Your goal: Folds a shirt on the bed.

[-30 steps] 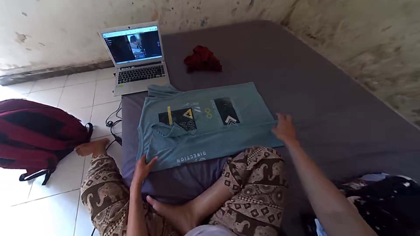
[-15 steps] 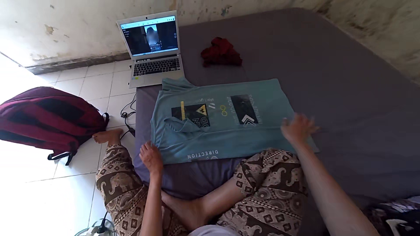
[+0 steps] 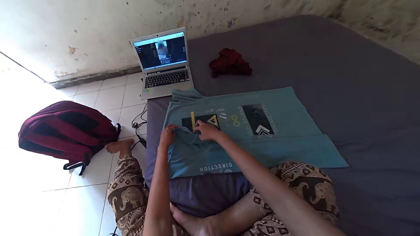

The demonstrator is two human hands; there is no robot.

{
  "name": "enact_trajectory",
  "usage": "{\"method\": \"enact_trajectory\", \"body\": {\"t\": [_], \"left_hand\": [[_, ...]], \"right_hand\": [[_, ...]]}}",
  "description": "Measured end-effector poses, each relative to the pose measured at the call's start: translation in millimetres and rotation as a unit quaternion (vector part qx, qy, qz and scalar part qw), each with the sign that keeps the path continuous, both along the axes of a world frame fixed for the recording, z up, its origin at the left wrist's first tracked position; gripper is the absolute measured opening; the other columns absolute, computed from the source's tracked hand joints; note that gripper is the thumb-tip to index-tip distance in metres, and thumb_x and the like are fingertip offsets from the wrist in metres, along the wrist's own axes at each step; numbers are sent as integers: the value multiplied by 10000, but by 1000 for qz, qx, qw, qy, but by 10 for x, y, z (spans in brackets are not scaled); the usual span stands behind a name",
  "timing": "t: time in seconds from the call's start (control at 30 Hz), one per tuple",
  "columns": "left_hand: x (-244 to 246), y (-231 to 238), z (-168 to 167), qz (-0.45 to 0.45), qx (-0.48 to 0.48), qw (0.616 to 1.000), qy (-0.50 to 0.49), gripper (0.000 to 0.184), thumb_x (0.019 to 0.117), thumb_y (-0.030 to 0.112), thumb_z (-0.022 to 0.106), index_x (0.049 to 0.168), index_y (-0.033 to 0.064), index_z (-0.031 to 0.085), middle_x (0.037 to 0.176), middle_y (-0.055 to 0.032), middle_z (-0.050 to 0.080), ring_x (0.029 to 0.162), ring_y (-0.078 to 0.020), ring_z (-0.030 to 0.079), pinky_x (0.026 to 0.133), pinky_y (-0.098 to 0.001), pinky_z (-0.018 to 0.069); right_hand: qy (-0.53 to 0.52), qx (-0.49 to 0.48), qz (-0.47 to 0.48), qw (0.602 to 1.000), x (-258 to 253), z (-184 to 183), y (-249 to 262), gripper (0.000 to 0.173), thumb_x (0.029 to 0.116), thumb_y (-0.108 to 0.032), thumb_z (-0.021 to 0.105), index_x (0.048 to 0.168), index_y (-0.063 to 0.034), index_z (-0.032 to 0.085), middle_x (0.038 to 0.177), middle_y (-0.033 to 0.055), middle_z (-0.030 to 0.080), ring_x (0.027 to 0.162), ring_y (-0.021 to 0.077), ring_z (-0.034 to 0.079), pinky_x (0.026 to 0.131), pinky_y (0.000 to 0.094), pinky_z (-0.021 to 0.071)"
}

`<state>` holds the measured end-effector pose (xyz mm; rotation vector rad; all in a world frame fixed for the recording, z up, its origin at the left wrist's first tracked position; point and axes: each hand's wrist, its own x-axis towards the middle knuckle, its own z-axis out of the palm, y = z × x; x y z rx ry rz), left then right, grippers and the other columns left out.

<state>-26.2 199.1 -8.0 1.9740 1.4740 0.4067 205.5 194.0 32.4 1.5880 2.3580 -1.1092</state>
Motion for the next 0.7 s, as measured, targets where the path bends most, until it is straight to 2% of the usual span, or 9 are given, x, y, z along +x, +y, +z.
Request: {"method": "enact_trajectory", "body": {"t": [0.17, 0.3, 0.37, 0.4, 0.43, 0.47, 0.5, 0.6, 0.7], "left_hand": [[28, 51, 25, 35, -27, 999, -19, 301, 980, 3, 585, 1261, -78, 657, 1343, -280, 610, 1227, -405, 609, 1072, -507, 461], [103, 130, 200, 36, -63, 997, -4, 294, 1021, 72, 585, 1270, -70, 653, 1300, -285, 632, 1130, -421, 639, 1018, -550, 466], [147, 176, 258, 31, -73, 997, -8, 294, 1046, 108, 568, 1259, -76, 654, 1233, -288, 663, 1039, -414, 674, 972, -554, 497], [177, 193, 283, 36, -81, 996, -14, 295, 1056, 119, 558, 1259, -77, 645, 1217, -281, 666, 983, -389, 690, 932, -533, 528], [214, 201, 310, 48, -90, 994, -27, 290, 1062, 121, 550, 1257, -76, 635, 1213, -270, 663, 917, -347, 701, 877, -494, 559], [254, 203, 331, 66, -99, 992, -46, 285, 1068, 120, 539, 1258, -74, 627, 1211, -260, 657, 859, -307, 703, 827, -454, 578], [295, 203, 355, 85, -115, 987, -69, 285, 1076, 113, 519, 1264, -80, 612, 1206, -256, 647, 816, -270, 698, 790, -416, 586], [362, 216, 329, 133, -172, 961, -168, 313, 1103, 108, 445, 1309, -108, 537, 1210, -274, 617, 809, -236, 723, 776, -377, 615], [353, 187, 272, 138, -214, 938, -237, 343, 1122, 132, 388, 1366, -94, 470, 1262, -288, 584, 910, -286, 734, 823, -409, 620]], "right_hand": [[-62, -18, 35, 997, 234, 134, -20, 377, 999, -187, 620, 1325, 3, 644, 1387, 290, 553, 1288, 457, 534, 1040, 638, 400], [-19, -11, -47, 999, 525, 251, -124, 427, 1003, -214, 666, 1308, 80, 613, 1345, 322, 586, 1306, 463, 530, 1098, 611, 374], [44, -19, -139, 989, 634, 197, -185, 408, 988, -162, 692, 1294, 94, 608, 1309, 318, 600, 1190, 397, 612, 1050, 521, 455], [85, -25, -195, 977, 664, 141, -218, 391, 984, -135, 696, 1288, 92, 597, 1263, 290, 612, 1013, 310, 662, 926, 431, 533], [134, -36, -255, 957, 672, 78, -255, 390, 986, -98, 686, 1302, 96, 564, 1217, 260, 609, 852, 225, 653, 793, 345, 555], [185, -51, -316, 929, 655, 12, -295, 405, 989, -62, 671, 1329, 94, 518, 1175, 234, 607, 754, 167, 633, 703, 291, 548], [232, -71, -376, 894, 617, -47, -340, 441, 992, -31, 653, 1373, 84, 463, 1161, 228, 608, 716, 144, 632, 661, 268, 543], [323, -150, -506, 786, 476, -117, -440, 504, 1026, 4, 573, 1484, 40, 365, 1245, 246, 564, 793, 174, 680, 692, 268, 574], [366, -190, -560, 719, 383, -74, -500, 413, 1100, -64, 436, 1478, 71, 341, 1265, 261, 543, 843, 206, 712, 726, 289, 602]]}}
